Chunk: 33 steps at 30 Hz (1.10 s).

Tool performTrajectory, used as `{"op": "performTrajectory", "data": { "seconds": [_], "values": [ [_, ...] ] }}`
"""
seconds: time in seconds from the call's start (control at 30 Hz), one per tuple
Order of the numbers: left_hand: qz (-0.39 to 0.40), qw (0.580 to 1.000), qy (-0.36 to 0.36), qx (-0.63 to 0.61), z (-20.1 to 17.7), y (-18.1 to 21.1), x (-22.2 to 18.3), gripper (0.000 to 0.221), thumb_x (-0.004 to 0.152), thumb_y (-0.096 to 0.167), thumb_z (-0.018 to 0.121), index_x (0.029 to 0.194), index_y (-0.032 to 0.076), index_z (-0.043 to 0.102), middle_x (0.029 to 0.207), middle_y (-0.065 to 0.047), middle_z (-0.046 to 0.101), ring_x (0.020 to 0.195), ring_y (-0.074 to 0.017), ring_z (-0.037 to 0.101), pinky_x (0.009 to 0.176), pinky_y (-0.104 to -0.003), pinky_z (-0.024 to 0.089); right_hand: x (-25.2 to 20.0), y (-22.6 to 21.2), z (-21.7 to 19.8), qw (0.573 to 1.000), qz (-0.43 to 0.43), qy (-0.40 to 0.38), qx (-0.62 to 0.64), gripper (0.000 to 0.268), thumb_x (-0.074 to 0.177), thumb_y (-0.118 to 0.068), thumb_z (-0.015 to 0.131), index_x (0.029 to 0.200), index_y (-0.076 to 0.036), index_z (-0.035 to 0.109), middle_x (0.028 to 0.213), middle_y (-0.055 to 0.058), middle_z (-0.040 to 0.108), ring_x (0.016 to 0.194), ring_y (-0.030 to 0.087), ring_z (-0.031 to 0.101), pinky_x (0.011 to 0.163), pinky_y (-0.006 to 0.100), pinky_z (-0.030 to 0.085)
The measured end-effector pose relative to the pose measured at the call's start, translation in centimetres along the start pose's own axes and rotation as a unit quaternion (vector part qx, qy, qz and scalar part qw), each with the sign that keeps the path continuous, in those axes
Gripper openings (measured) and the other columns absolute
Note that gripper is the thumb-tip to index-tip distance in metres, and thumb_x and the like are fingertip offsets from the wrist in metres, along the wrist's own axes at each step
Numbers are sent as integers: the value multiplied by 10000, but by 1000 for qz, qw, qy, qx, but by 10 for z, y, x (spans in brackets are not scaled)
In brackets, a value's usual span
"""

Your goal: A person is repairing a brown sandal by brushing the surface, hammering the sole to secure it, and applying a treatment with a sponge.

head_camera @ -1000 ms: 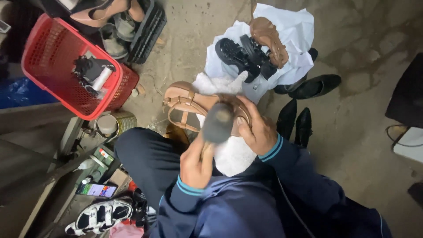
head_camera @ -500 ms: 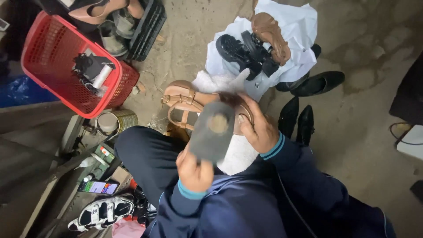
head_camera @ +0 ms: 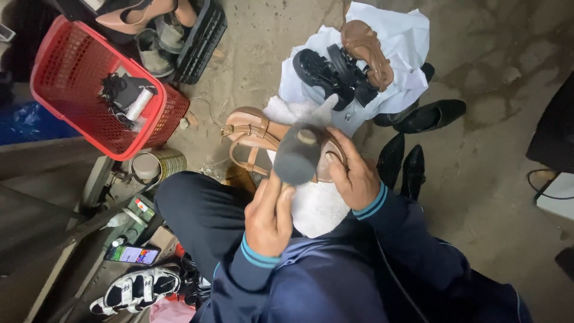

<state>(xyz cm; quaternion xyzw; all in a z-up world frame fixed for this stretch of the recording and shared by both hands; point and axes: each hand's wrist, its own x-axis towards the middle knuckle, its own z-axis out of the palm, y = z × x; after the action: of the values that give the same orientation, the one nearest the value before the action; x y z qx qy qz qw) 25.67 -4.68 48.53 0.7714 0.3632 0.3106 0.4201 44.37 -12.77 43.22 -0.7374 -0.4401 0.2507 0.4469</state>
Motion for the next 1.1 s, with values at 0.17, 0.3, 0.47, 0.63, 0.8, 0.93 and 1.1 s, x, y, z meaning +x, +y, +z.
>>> {"op": "performTrajectory", "data": {
  "seconds": [0.17, 0.3, 0.47, 0.63, 0.8, 0.93, 1.1],
  "values": [
    [-4, 999, -33, 5, -2, -2, 11, 415, 1017, 120, 610, 1411, -8, 604, 1146, -244, 748, 1049, -401, 740, 853, -474, 612, -1, 2, -7, 989, -13, 122, 77, 311, 1073, -138, 580, 1354, -19, 643, 1290, 145, 645, 1239, 279, 614, 1066, 414, 485],
    [-18, 999, -37, -16, 1, -26, 0, 451, 990, 101, 642, 1413, -46, 591, 1190, -287, 724, 1112, -421, 705, 894, -478, 594, 1, -20, -24, 982, -18, 150, 117, 201, 1077, -75, 552, 1168, 33, 695, 1266, 189, 668, 1219, 296, 631, 1036, 425, 505],
    [-28, 999, -41, -11, 1, -4, 11, 472, 1018, 117, 603, 1474, 5, 552, 1282, -242, 708, 1175, -392, 682, 954, -479, 579, 0, -23, -27, 952, 3, 126, 280, 176, 1061, -96, 543, 1078, 34, 661, 1301, 229, 666, 1259, 264, 600, 1112, 441, 460],
    [-27, 999, -38, -9, 5, -9, 7, 476, 1017, 114, 606, 1479, 17, 550, 1280, -251, 706, 1178, -403, 679, 954, -484, 577, -3, -15, -21, 940, -4, 118, 321, 128, 1038, -32, 543, 1106, 41, 621, 1333, 237, 645, 1306, 288, 584, 1135, 451, 456],
    [-26, 999, -34, -5, 6, -8, 7, 475, 1012, 108, 610, 1472, 8, 552, 1240, -263, 715, 1145, -422, 693, 923, -495, 585, -2, -19, -22, 940, -6, 98, 328, 85, 1042, -24, 535, 1072, 31, 592, 1356, 257, 634, 1341, 308, 552, 1175, 499, 420],
    [-20, 999, -32, 3, 8, -10, 5, 475, 1006, 106, 623, 1468, 14, 561, 1221, -257, 724, 1131, -419, 701, 912, -492, 589, -2, -17, -19, 932, -22, 80, 352, 54, 1052, -54, 509, 1059, -3, 528, 1389, 275, 595, 1386, 351, 512, 1209, 561, 349],
    [-16, 999, -32, 6, 7, -10, 5, 469, 1011, 122, 621, 1465, 19, 566, 1208, -254, 727, 1121, -418, 706, 898, -492, 593, -1, -13, -20, 930, -46, 59, 360, 41, 1049, -71, 468, 1031, -35, 476, 1424, 296, 556, 1431, 383, 455, 1231, 610, 275]
  ]
}}
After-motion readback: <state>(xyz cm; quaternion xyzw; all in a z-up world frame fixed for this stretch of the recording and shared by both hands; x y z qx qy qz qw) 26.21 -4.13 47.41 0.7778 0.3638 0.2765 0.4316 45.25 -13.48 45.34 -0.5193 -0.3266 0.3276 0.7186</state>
